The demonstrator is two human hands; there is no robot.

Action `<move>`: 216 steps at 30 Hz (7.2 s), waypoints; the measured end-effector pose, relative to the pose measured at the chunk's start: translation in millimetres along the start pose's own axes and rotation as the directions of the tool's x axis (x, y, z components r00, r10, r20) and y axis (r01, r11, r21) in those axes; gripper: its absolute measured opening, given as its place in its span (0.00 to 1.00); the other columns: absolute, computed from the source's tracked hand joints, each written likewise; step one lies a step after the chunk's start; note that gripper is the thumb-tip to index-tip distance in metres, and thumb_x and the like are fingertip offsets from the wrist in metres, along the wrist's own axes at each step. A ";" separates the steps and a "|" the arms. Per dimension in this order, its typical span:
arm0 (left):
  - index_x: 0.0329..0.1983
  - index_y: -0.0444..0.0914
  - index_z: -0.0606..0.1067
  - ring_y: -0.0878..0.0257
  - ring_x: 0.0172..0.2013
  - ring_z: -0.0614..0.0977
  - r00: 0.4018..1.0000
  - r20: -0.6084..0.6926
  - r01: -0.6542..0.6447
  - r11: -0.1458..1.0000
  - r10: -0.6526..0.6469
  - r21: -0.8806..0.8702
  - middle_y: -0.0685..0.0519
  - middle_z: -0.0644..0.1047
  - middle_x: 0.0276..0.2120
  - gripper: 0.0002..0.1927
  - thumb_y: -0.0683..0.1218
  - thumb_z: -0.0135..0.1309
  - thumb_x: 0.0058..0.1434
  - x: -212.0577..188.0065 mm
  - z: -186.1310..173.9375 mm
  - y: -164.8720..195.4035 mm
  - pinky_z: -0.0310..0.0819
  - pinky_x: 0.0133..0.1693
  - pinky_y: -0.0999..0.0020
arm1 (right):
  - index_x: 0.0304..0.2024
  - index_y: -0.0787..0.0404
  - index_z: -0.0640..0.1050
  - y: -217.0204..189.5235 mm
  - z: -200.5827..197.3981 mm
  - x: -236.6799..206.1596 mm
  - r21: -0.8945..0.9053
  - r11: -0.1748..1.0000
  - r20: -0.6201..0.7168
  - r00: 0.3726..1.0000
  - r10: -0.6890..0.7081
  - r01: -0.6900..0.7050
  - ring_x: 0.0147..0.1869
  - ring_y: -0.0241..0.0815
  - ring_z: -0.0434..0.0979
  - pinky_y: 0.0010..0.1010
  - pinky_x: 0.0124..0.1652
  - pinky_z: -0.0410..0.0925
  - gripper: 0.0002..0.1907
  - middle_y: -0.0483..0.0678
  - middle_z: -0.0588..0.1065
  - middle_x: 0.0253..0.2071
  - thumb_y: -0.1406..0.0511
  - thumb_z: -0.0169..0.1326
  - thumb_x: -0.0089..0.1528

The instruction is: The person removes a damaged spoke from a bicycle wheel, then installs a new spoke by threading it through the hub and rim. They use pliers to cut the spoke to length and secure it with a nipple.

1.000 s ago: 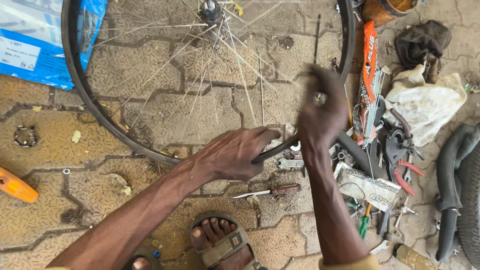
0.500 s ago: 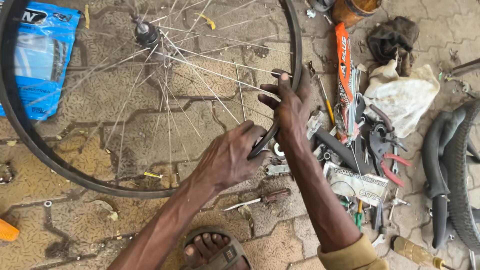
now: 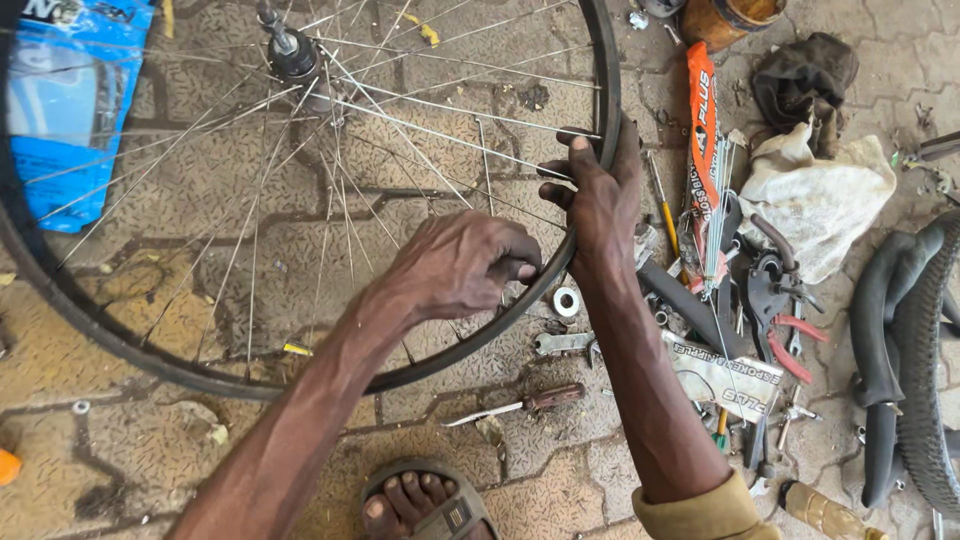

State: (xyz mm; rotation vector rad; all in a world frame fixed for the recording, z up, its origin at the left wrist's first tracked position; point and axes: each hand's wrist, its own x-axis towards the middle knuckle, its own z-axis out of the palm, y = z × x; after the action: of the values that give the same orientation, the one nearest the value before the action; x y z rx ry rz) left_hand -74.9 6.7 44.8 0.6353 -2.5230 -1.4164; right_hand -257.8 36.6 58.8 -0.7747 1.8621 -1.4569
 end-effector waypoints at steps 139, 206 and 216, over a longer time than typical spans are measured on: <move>0.44 0.52 0.83 0.59 0.43 0.81 0.991 -0.075 0.101 0.988 -0.110 -0.118 0.56 0.80 0.41 0.11 0.56 0.61 0.60 11.1 -8.1 -1.2 0.76 0.48 0.46 | 0.38 0.62 0.83 89.8 -96.6 -31.2 -0.685 0.606 0.243 0.911 -0.333 0.405 0.37 0.42 0.81 0.36 0.38 0.76 0.05 0.51 0.79 0.37 0.68 0.58 0.65; 0.41 0.39 0.81 0.58 0.39 0.80 0.988 -0.129 0.073 0.989 -0.089 -0.125 0.50 0.78 0.35 0.16 0.56 0.54 0.67 17.0 1.6 -5.1 0.75 0.52 0.48 | 0.42 0.73 0.74 113.7 -6.4 -86.9 -0.452 0.413 0.760 0.583 -0.287 0.791 0.36 0.54 0.80 0.39 0.36 0.77 0.07 0.62 0.77 0.34 0.71 0.48 0.67; 0.39 0.36 0.80 0.57 0.37 0.80 0.976 -0.213 0.002 0.986 -0.039 -0.168 0.49 0.76 0.33 0.09 0.45 0.53 0.64 17.0 16.3 -5.4 0.77 0.51 0.51 | 0.44 0.72 0.75 133.5 -27.7 -99.2 -0.459 0.285 0.755 0.538 -0.374 0.842 0.42 0.58 0.79 0.47 0.42 0.76 0.13 0.62 0.76 0.39 0.69 0.56 0.59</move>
State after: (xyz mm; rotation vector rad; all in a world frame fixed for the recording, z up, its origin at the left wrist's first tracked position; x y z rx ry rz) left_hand -94.4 9.2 30.8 0.7418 -2.2118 -1.4601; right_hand -226.2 158.2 -53.7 -2.3872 1.7351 -0.4694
